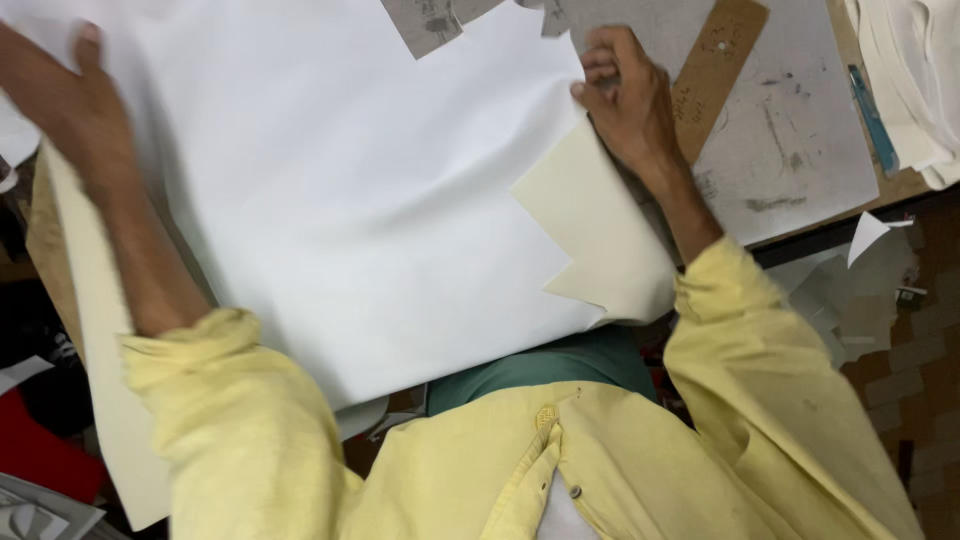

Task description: The person uses a cardboard template and a utility knife to cut rectangular pieces from a large white sheet of fabric. They repeatedly position the template, cut along its edges, and stack the cut pieces on the table.

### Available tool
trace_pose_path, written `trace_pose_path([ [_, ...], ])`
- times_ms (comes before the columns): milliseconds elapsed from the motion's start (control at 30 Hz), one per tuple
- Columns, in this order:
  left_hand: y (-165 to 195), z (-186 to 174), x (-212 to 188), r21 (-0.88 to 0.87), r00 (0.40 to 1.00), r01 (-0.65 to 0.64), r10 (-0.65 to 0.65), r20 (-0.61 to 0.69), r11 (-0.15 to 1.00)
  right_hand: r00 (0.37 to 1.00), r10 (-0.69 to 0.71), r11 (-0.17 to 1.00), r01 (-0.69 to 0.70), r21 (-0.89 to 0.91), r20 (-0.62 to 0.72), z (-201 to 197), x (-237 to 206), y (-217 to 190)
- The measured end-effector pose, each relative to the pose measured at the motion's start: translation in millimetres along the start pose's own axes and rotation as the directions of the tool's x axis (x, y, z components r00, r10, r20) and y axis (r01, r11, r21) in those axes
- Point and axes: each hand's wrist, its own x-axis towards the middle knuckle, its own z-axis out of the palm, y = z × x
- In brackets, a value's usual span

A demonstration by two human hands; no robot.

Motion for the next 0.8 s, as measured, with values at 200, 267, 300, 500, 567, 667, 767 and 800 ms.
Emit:
trace_pose_path([
  [200, 81.0, 47.5, -231.9, -0.286, 0.99, -0.118, 0.088, -0.114, 0.951, 0.996, -0.001, 0.991, -0.011, -0.135, -0.095, -30.2, -170.0, 6.1],
  [267, 103.8, 41.1, -279.4, -0.222, 0.996, -0.072, 0.057, -0.073, 0.972, 0.985, -0.162, 0.975, 0.149, -0.167, -0.063, -33.6, -204.1, 4.5],
  [300, 113.9, 38.7, -296.7, -0.227, 0.996, -0.051, 0.034, -0.077, 0.972, 0.98, -0.196, 0.969, 0.19, -0.158, -0.022, -33.7, -217.2, 4.4],
  [500, 130.1, 42.8, -339.9, -0.188, 1.0, -0.004, 0.0, -0.021, 0.982, 0.91, -0.349, 0.909, 0.387, -0.153, 0.223, -42.9, -257.5, 30.8],
  [567, 127.5, 47.9, -344.4, -0.188, 0.999, -0.016, 0.01, -0.035, 0.982, 0.908, -0.359, 0.896, 0.4, -0.192, 0.217, -49.1, -273.8, 39.1],
  [667, 126.9, 49.6, -347.4, -0.187, 0.999, -0.036, 0.034, -0.018, 0.982, 0.949, -0.297, 0.901, 0.315, -0.298, 0.107, -51.0, -302.0, 44.0],
  [767, 130.8, 47.3, -348.2, -0.179, 0.999, -0.046, 0.042, -0.028, 0.983, 0.983, -0.124, 0.938, 0.072, -0.34, -0.135, -33.0, -331.1, 40.4],
  [800, 131.8, 46.7, -348.7, -0.183, 0.999, -0.049, 0.044, -0.031, 0.982, 0.973, -0.05, 0.944, -0.028, -0.329, -0.227, -22.1, -341.5, 38.0],
])
